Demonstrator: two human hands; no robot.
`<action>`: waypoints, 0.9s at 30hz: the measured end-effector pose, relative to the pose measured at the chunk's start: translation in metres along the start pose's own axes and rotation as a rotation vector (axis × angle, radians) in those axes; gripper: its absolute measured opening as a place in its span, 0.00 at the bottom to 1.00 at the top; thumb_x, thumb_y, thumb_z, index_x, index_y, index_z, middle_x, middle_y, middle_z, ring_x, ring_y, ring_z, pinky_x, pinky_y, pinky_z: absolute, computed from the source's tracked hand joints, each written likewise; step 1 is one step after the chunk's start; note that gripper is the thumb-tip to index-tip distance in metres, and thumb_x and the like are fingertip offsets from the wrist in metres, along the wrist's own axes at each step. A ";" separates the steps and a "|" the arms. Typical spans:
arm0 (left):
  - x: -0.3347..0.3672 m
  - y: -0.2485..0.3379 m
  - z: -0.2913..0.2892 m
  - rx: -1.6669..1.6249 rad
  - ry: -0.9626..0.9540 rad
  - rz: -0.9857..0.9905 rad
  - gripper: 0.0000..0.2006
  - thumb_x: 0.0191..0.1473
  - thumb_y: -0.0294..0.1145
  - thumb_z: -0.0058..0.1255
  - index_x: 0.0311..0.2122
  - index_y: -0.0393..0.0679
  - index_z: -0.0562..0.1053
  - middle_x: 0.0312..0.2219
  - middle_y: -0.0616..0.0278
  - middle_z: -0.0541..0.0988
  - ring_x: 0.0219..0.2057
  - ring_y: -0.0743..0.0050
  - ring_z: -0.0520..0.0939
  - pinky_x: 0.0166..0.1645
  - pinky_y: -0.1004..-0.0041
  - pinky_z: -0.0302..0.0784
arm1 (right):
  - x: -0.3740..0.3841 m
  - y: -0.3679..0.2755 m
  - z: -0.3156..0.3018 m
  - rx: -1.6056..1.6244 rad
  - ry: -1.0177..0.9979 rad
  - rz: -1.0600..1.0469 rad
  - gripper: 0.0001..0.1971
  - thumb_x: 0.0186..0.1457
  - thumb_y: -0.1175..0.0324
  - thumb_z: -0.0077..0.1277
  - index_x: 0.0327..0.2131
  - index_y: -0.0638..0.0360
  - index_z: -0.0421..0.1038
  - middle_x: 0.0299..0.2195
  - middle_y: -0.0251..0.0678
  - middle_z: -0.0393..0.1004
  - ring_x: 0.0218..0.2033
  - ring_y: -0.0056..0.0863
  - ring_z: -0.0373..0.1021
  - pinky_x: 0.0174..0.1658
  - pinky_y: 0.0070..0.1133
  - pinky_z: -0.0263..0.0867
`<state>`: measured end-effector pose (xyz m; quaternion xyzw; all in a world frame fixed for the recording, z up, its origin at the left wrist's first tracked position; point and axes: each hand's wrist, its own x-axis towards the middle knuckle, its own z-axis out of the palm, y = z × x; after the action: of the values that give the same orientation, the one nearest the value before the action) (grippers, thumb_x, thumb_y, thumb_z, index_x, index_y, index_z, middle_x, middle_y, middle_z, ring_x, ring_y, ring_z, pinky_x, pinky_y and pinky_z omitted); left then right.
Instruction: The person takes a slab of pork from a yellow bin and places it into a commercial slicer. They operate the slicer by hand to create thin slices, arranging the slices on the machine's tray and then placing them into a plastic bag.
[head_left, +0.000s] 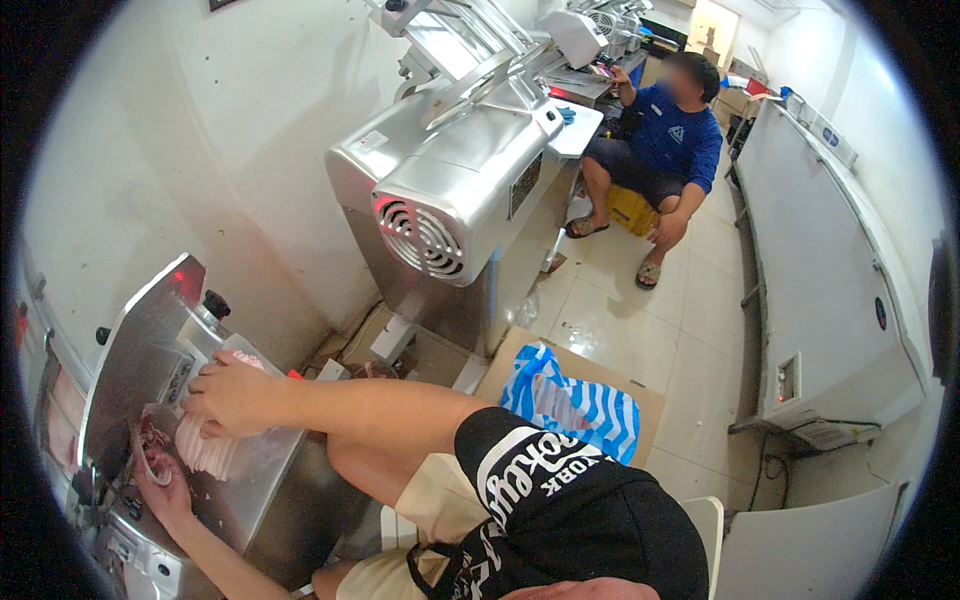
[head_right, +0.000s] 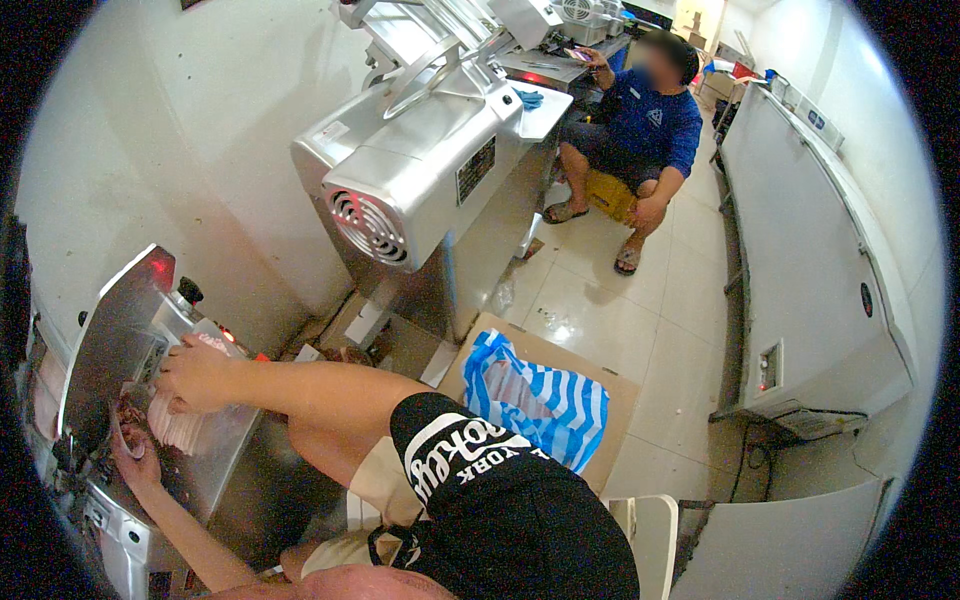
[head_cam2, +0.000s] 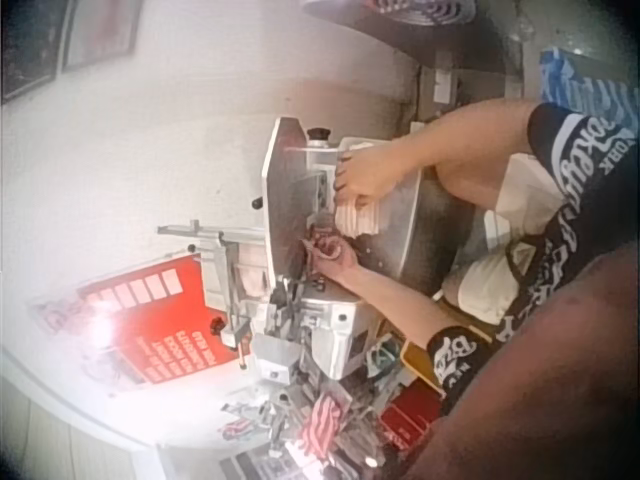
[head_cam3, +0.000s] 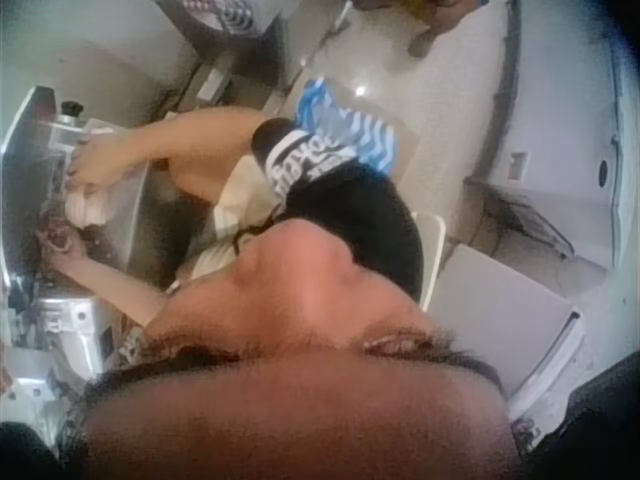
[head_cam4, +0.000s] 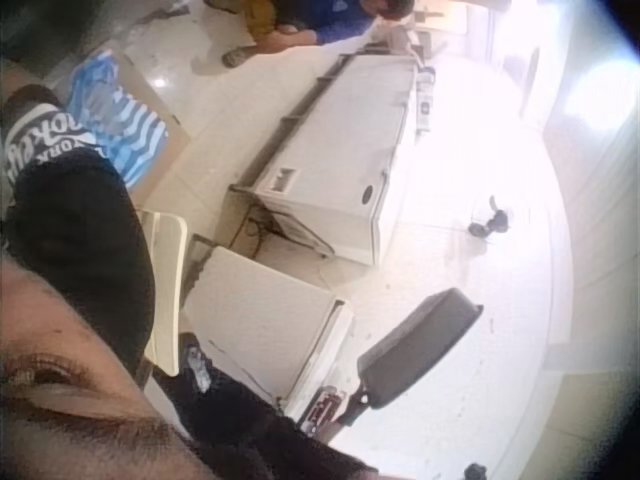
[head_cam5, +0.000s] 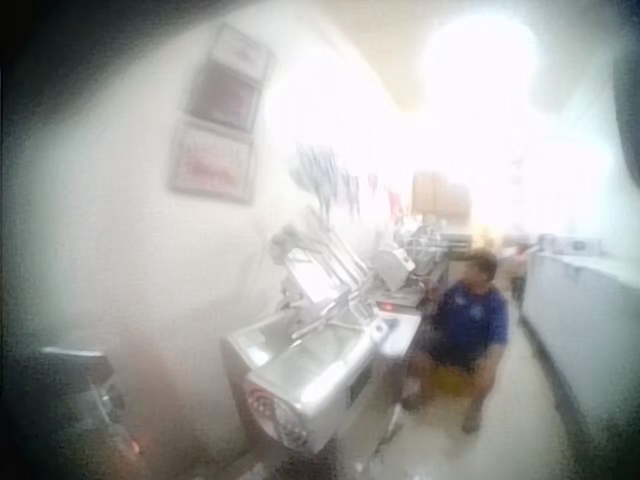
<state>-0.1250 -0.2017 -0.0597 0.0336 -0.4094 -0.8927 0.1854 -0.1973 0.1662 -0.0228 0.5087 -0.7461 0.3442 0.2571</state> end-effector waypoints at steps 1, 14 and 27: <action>-0.007 -0.002 0.010 0.079 -0.023 0.040 0.24 0.62 0.31 0.49 0.61 0.37 0.64 0.46 0.53 0.76 0.42 0.64 0.79 0.44 0.67 0.81 | 0.002 -0.001 0.000 0.055 0.077 0.017 0.22 0.49 0.53 0.59 0.45 0.53 0.74 0.39 0.35 0.75 0.48 0.38 0.69 0.53 0.39 0.59; -0.066 -0.009 0.127 1.357 -0.059 0.077 0.15 0.57 0.36 0.59 0.47 0.44 0.74 0.42 0.71 0.73 0.37 0.81 0.71 0.38 0.79 0.64 | 0.013 0.017 -0.020 0.061 -0.034 0.461 0.14 0.48 0.66 0.58 0.41 0.55 0.77 0.33 0.40 0.77 0.43 0.41 0.74 0.50 0.41 0.64; 0.059 0.029 -0.005 -0.527 0.034 -0.252 0.21 0.63 0.33 0.46 0.56 0.28 0.66 0.42 0.50 0.74 0.40 0.63 0.75 0.45 0.65 0.76 | 0.005 -0.017 0.009 -0.160 -0.113 0.051 0.23 0.54 0.46 0.54 0.51 0.41 0.75 0.42 0.31 0.76 0.50 0.32 0.68 0.57 0.40 0.53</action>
<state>-0.1695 -0.2437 -0.0361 0.0497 -0.1529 -0.9835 0.0823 -0.1836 0.1525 -0.0207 0.4861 -0.7970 0.2608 0.2458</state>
